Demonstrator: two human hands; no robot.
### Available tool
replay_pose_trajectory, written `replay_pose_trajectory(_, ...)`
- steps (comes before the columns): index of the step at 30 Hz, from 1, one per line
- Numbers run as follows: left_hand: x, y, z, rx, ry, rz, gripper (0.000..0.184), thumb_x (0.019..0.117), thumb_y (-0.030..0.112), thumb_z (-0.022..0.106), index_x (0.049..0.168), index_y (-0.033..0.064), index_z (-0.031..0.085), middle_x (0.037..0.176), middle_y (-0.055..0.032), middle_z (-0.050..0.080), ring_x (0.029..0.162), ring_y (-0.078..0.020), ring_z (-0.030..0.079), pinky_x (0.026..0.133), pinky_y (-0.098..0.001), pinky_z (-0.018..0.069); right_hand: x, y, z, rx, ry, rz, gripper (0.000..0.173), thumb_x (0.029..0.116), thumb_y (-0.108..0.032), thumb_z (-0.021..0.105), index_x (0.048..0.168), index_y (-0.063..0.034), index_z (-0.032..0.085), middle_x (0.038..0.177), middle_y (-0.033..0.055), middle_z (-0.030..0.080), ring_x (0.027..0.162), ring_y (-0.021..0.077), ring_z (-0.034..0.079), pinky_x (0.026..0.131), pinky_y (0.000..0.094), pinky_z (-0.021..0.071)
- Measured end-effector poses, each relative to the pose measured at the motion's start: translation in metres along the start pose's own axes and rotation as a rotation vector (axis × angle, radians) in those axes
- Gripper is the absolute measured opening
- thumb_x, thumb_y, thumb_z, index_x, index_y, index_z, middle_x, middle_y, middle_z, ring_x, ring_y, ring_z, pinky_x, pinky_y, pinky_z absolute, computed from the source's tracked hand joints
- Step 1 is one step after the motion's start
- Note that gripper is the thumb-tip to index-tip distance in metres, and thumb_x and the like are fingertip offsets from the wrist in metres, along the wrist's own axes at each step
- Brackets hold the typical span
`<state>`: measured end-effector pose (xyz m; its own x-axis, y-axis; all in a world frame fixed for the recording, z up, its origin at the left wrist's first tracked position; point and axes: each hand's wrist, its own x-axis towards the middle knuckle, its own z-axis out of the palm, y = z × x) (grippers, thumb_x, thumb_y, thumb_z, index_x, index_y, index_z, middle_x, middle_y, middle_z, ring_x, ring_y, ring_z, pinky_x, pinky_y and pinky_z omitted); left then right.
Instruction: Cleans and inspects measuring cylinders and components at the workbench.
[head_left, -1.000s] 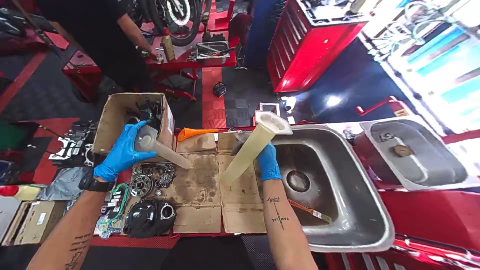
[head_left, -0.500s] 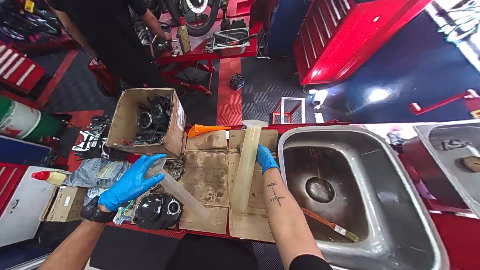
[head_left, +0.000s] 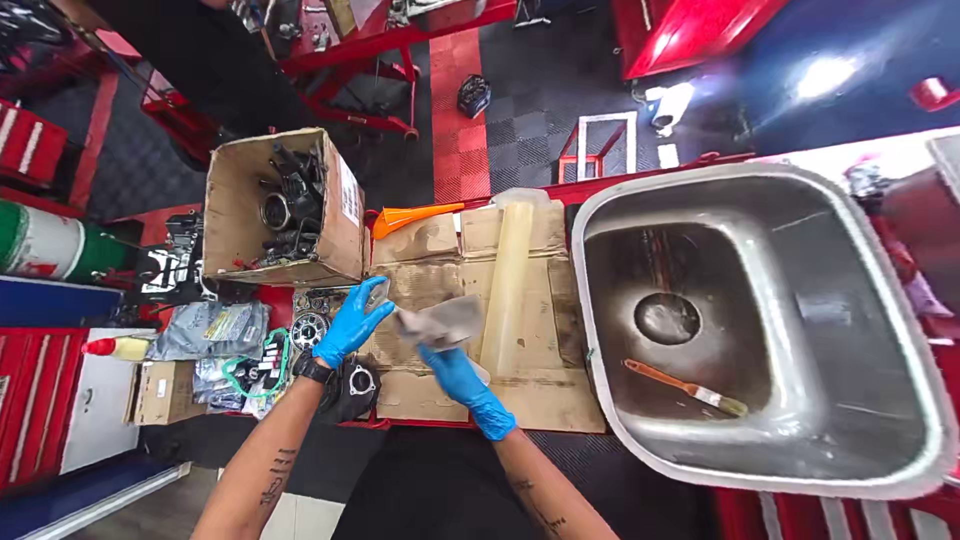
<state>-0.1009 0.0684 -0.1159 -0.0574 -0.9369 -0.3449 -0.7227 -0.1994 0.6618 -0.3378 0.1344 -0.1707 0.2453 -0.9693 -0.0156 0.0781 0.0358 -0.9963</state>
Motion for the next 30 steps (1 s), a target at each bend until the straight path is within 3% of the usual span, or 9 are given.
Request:
replay_pose_trajectory(5, -0.003, -0.009, 0.011, 0.118, 0.032, 0.093, 0.073, 0.0934, 0.055, 0.062, 0.152, 0.0134, 0.048, 0.144, -0.0195, 0.053, 0.134, -0.0307, 0.05, 0.113, -0.046, 0.0415, 0.012, 0.049, 0.024, -0.192, 0.032, -0.118, 0.037, 0.0891, -0.029, 0.079, 0.115, -0.0023, 0.074, 0.123, 0.0181, 0.07, 0.121, 0.0252, 0.065, 0.109, 0.0447, 0.0504)
replay_pose_trajectory(8, -0.013, -0.007, 0.013, 0.112, 0.015, 0.168, 0.075, 0.0922, 0.053, 0.065, 0.151, 0.0103, 0.048, 0.145, -0.0187, 0.052, 0.135, -0.0285, 0.049, 0.115, -0.0429, 0.0396, 0.031, 0.057, 0.026, -0.512, -0.059, -0.081, 0.058, 0.0833, -0.037, 0.08, 0.134, -0.0101, 0.068, 0.131, 0.0186, 0.067, 0.125, 0.0378, 0.06, 0.108, 0.0577, 0.0457)
replay_pose_trajectory(10, -0.015, -0.004, 0.013, 0.107, -0.009, 0.218, 0.076, 0.0912, 0.05, 0.068, 0.15, 0.007, 0.048, 0.145, -0.0191, 0.051, 0.136, -0.0275, 0.048, 0.116, -0.0407, 0.0393, 0.043, 0.063, 0.03, -0.57, -0.137, -0.064, 0.068, 0.08, -0.042, 0.082, 0.137, -0.0084, 0.064, 0.127, 0.0165, 0.068, 0.119, 0.0363, 0.063, 0.101, 0.0572, 0.0484)
replay_pose_trajectory(13, -0.016, -0.009, 0.014, 0.073, -0.028, 0.329, 0.071, 0.0925, 0.042, 0.068, 0.144, -0.0018, 0.049, 0.147, -0.0224, 0.049, 0.14, -0.0271, 0.045, 0.118, -0.0378, 0.0375, 0.048, 0.046, 0.04, -0.503, -0.177, -0.069, 0.056, 0.0815, -0.033, 0.08, 0.126, -0.0019, 0.067, 0.12, 0.017, 0.072, 0.113, 0.0343, 0.068, 0.1, 0.056, 0.0506)
replay_pose_trajectory(18, -0.024, -0.004, 0.029, 0.042, 0.073, 0.43, 0.065, 0.0897, 0.035, 0.07, 0.135, -0.0082, 0.052, 0.14, -0.0261, 0.053, 0.137, -0.0284, 0.047, 0.116, -0.0376, 0.0388, 0.044, 0.026, 0.079, -0.602, 0.242, -0.219, 0.023, 0.0843, -0.016, 0.072, 0.101, 0.0001, 0.073, 0.094, 0.0165, 0.074, 0.091, 0.0334, 0.073, 0.083, 0.0517, 0.0563)
replay_pose_trajectory(23, -0.023, -0.019, 0.031, 0.009, 0.137, 0.345, 0.066, 0.0916, 0.038, 0.067, 0.136, -0.0083, 0.052, 0.14, -0.0247, 0.053, 0.129, -0.0231, 0.053, 0.108, -0.0326, 0.045, -0.018, 0.123, 0.025, -0.749, 0.178, 0.008, 0.051, 0.0767, -0.019, 0.085, 0.119, 0.0019, 0.067, 0.109, 0.023, 0.071, 0.105, 0.0419, 0.069, 0.096, 0.0593, 0.0518)
replay_pose_trajectory(26, -0.024, -0.027, 0.028, -0.015, 0.161, 0.284, 0.067, 0.0918, 0.038, 0.065, 0.138, -0.0082, 0.05, 0.14, -0.0236, 0.053, 0.125, -0.0209, 0.055, 0.106, -0.0306, 0.0465, -0.032, 0.139, 0.006, -0.719, 0.071, 0.108, 0.072, 0.0843, -0.017, 0.078, 0.148, 0.0001, 0.05, 0.135, 0.0207, 0.065, 0.128, 0.0381, 0.06, 0.117, 0.0553, 0.0387)
replay_pose_trajectory(28, -0.026, -0.033, 0.025, -0.058, 0.162, 0.231, 0.067, 0.0922, 0.037, 0.065, 0.14, -0.0069, 0.048, 0.14, -0.0218, 0.053, 0.125, -0.02, 0.054, 0.105, -0.0302, 0.0467, -0.046, 0.135, -0.001, -0.688, 0.033, 0.122, 0.07, 0.0907, -0.009, 0.07, 0.154, 0.0025, 0.042, 0.153, 0.0204, 0.052, 0.143, 0.036, 0.048, 0.123, 0.0524, 0.0314)
replay_pose_trajectory(30, -0.027, -0.037, 0.023, -0.08, 0.173, 0.151, 0.068, 0.0927, 0.038, 0.065, 0.142, -0.0047, 0.047, 0.141, -0.0201, 0.053, 0.126, -0.0192, 0.054, 0.106, -0.0308, 0.0466, -0.061, 0.13, -0.006, -0.693, 0.097, 0.137, 0.049, 0.0983, -0.006, 0.059, 0.146, 0.0038, 0.053, 0.148, 0.0213, 0.056, 0.139, 0.0361, 0.054, 0.119, 0.0512, 0.0391)
